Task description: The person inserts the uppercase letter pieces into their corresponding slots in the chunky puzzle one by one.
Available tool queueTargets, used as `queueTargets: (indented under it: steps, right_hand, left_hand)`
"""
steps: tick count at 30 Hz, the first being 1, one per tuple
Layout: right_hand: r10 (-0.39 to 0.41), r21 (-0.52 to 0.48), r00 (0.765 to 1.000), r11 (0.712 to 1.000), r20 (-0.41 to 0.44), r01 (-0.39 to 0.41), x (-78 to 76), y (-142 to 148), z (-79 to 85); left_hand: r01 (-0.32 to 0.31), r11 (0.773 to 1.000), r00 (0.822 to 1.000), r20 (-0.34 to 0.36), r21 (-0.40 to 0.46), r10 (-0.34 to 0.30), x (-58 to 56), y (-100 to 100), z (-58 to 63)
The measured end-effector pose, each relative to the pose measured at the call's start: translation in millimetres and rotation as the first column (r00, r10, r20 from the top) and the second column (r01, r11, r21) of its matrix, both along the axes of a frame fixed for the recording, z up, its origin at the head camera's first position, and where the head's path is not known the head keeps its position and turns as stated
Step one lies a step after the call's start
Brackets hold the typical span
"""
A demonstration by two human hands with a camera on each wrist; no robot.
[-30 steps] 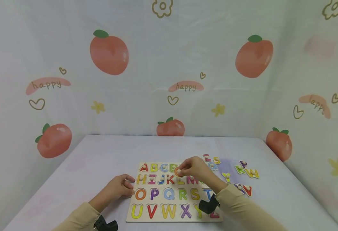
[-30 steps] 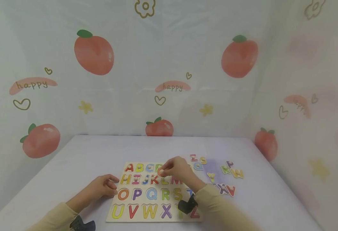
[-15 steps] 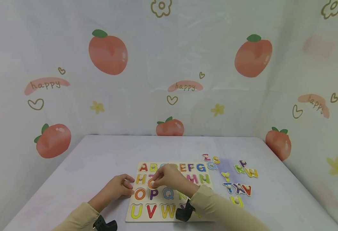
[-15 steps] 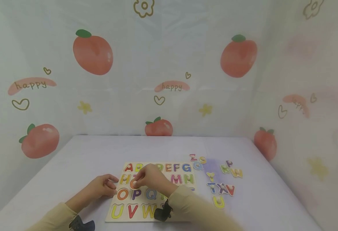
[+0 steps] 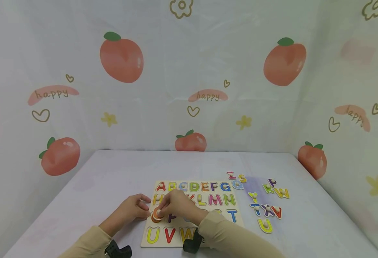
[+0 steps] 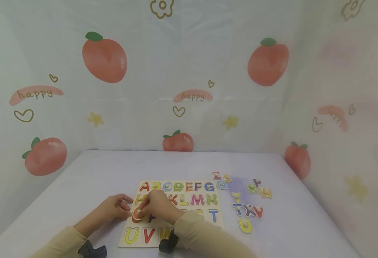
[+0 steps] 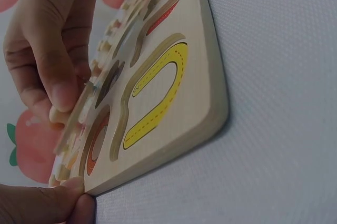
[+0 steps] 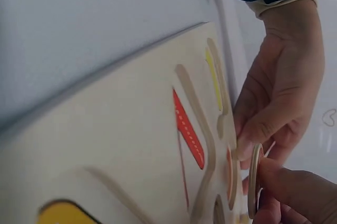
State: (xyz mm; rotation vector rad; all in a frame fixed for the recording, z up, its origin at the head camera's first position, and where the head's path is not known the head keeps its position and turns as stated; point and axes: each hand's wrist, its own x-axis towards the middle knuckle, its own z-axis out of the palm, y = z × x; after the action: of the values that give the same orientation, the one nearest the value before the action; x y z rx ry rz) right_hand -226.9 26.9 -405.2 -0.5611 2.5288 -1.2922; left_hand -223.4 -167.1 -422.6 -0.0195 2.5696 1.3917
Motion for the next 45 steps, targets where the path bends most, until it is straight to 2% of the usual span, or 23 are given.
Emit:
queueTargets:
  steps: [7, 18, 32, 45]
  right_hand:
    - [-0.032, 0.014, 0.999, 0.999, 0.023, 0.032, 0.2, -6, -3.9]
    - [-0.017, 0.018, 1.0, 1.0, 0.016, 0.017, -1.5, -10, -5.1]
    - [-0.025, 0.061, 1.0, 0.998, -0.012, 0.025, -2.2, -16, -5.7]
    - [-0.025, 0.088, 1.0, 0.996, -0.003, 0.025, 0.4, -20, -4.7]
  left_hand:
    - [-0.005, 1.0, 1.0, 0.005, -0.001, 0.005, 0.3, 2, 1.9]
    - [0.015, 1.0, 1.0, -0.01, 0.027, -0.014, -0.5, 2, 2.3]
    - [0.002, 0.999, 1.0, -0.004, 0.038, -0.002, -0.9, -1, 0.1]
    - [0.01, 1.0, 1.0, -0.014, 0.022, -0.01, 0.1, 0, -0.8]
